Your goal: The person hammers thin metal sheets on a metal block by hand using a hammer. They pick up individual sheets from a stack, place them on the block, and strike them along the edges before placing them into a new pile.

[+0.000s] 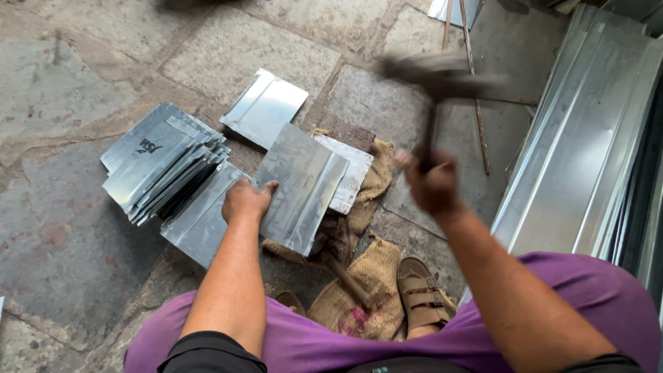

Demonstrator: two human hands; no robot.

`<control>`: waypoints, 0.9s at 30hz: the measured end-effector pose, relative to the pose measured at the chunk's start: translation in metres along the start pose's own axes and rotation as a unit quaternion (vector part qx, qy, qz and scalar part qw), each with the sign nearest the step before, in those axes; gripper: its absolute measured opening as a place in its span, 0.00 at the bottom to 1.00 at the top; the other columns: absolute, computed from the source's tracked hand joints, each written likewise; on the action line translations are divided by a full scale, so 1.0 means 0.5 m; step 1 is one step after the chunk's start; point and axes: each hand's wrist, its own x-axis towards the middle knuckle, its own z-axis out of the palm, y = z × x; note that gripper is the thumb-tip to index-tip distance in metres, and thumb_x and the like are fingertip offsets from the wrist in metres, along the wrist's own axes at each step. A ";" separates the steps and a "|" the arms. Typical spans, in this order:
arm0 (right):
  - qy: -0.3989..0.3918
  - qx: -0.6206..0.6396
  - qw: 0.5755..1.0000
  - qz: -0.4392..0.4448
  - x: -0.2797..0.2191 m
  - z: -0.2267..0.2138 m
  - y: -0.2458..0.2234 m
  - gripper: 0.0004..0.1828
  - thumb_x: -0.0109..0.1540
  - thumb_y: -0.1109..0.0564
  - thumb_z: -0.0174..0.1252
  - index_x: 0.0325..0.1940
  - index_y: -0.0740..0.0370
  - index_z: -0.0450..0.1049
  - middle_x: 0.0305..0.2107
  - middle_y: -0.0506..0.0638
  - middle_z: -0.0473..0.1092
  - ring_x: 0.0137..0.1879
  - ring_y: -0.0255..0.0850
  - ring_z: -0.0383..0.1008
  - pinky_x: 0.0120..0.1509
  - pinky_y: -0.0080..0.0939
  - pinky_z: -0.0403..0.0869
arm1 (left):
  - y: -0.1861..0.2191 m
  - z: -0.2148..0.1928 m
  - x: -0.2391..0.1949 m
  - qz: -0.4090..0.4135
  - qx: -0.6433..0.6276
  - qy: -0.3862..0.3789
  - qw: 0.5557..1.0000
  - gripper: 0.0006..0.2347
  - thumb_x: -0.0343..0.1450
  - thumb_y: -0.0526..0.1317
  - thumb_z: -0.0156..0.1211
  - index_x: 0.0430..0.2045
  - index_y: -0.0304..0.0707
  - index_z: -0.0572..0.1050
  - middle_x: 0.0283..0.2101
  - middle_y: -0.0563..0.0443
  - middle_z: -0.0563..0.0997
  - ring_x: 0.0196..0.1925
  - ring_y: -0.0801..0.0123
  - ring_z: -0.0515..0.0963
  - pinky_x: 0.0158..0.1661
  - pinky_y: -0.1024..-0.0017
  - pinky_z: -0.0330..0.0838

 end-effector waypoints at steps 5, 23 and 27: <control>0.050 0.159 0.986 -0.008 -0.045 0.017 0.090 0.20 0.72 0.60 0.53 0.24 0.58 0.63 0.17 0.45 0.61 0.21 0.29 0.59 0.25 0.34 0.60 | 0.006 -0.005 -0.005 0.006 0.022 -0.002 1.000 0.33 0.65 0.67 0.64 0.53 0.39 0.75 0.56 0.40 0.79 0.59 0.51 0.79 0.54 0.56 0.75; 0.053 0.181 0.969 -0.160 0.032 -0.051 -0.009 0.15 0.73 0.57 0.50 0.30 0.54 0.64 0.17 0.42 0.60 0.17 0.29 0.58 0.18 0.31 0.63 | -0.003 -0.002 -0.001 0.004 0.022 -0.034 0.999 0.38 0.59 0.64 0.72 0.58 0.38 0.70 0.58 0.39 0.78 0.60 0.51 0.78 0.55 0.55 0.75; 0.060 -0.018 0.983 -0.173 -0.061 0.017 0.088 0.19 0.77 0.55 0.38 0.32 0.54 0.62 0.23 0.45 0.61 0.28 0.33 0.61 0.34 0.36 0.67 | 0.001 -0.005 -0.008 0.008 0.015 -0.025 1.000 0.37 0.60 0.63 0.73 0.57 0.36 0.70 0.58 0.39 0.78 0.60 0.50 0.78 0.56 0.56 0.74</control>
